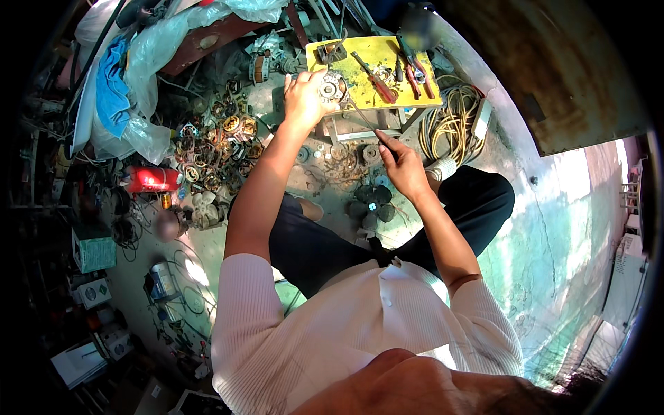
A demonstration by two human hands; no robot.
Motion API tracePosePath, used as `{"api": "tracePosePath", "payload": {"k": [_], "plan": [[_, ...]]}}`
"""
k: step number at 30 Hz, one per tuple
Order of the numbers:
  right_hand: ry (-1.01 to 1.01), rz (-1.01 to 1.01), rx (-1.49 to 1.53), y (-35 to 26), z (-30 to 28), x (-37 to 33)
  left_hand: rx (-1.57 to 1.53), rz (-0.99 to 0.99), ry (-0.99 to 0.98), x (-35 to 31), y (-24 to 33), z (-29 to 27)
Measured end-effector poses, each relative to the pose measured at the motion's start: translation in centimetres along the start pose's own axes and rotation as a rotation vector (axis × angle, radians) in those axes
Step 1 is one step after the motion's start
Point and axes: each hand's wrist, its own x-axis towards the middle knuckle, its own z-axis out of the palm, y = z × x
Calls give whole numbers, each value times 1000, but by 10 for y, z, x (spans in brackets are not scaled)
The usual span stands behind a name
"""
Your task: The person disassembles a mechanical component by hand using a screwdriver and a metal rod to pry off pieces while sitting near a tool tray.
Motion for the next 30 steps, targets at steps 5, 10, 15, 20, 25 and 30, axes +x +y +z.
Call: {"api": "tracePosePath", "payload": {"k": [5, 10, 15, 20, 25, 30], "plan": [[68, -115, -157, -6, 2, -2, -4, -3, 3, 0, -1, 1], [121, -195, -232, -3, 7, -1, -20, -5, 14, -1, 0, 1], [132, -194, -295, 1, 12, -6, 0, 32, 20, -2, -6, 2], [-71, 130, 608, 24, 22, 7, 0, 39, 26, 0, -8, 4], [-150, 478, 1047, 5, 25, 3, 74, -51, 69, -3, 0, 11], [102, 105, 689, 23, 67, -6, 36, -137, 35, -6, -1, 2]]}}
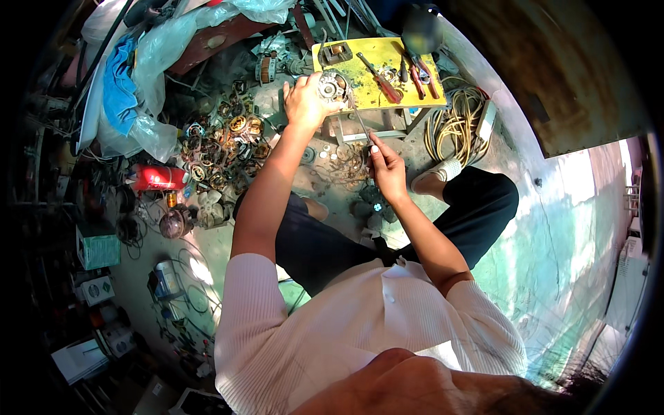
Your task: The person disassembles a mechanical component by hand using a screwdriver and a metal rod to pry off pieces while sitting near a tool tray.
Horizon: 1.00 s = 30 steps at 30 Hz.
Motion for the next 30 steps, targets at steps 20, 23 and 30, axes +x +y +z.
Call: {"api": "tracePosePath", "payload": {"k": [20, 23, 30], "plan": [[181, -291, -813, -62, -23, -2, 35, -13, 98, -5, 11, 8], [275, -585, -740, -47, -25, 10, 82, -2, 94, -3, 15, 11], [212, -364, -673, -37, -34, -3, -1, -22, -31, 9, 8, -1]]}}
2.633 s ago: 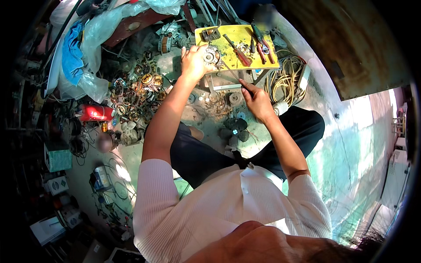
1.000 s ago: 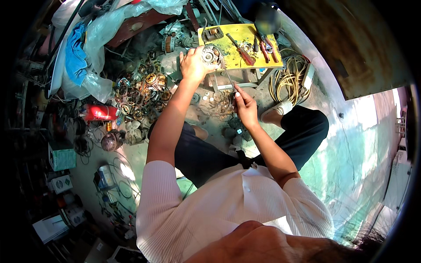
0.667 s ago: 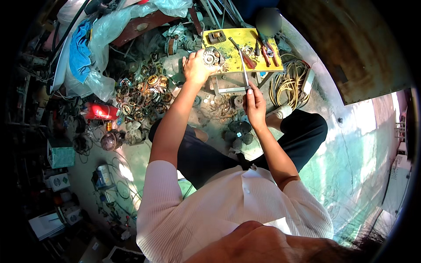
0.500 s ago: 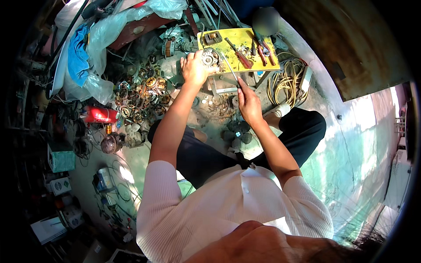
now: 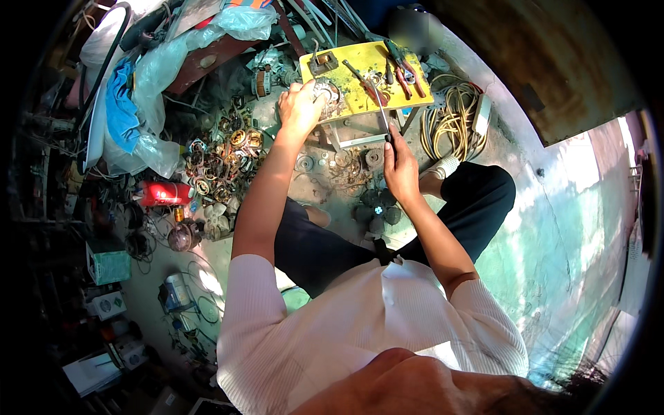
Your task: The person disassembles a mechanical component by hand using a screwdriver and a metal rod to pry off pieces while sitting near a tool tray.
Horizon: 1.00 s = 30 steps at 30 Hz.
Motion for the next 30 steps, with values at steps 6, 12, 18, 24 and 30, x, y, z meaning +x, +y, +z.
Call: {"api": "tracePosePath", "payload": {"k": [6, 12, 18, 24, 30], "plan": [[-163, 28, 45, 14, 7, -6, 124, -203, -211, 13, 21, -26], [-167, 96, 112, 10, 2, -23, 72, -69, -230, 5, 18, -34], [-259, 127, 134, 5, -7, -30, 378, 191, -251, 6, 21, -49], [-264, 107, 152, 0, -9, -29, 504, 536, -244, 36, 13, -44], [-234, 91, 139, 7, -6, -24, 514, 416, -568, 58, 33, -52]]}}
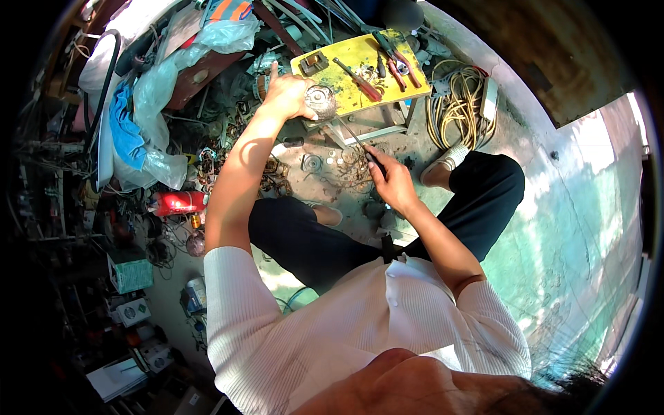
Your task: The person disassembles a mechanical component by hand using a screwdriver and a metal rod to pry off pieces while sitting near a tool tray.
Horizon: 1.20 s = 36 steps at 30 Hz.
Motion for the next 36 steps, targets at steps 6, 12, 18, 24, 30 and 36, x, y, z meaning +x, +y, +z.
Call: {"api": "tracePosePath", "payload": {"k": [6, 12, 18, 24, 30, 36], "plan": [[-14, 8, -10, -4, -15, 9, -125, 18, 189, -2, -9, 27], [-57, 34, -3, -7, -23, 15, -224, -67, -70, 8, -6, 14], [-70, 18, -32, -9, -28, 17, -192, -35, 5, 11, -15, 27], [-104, 42, -53, -10, -32, 21, -238, -27, -42, 10, -15, 21], [-124, 15, -70, -10, -37, 26, -260, -48, -73, 9, -15, 18], [-137, 13, -68, -12, -41, 28, -255, -36, 8, 9, -15, 22]]}}
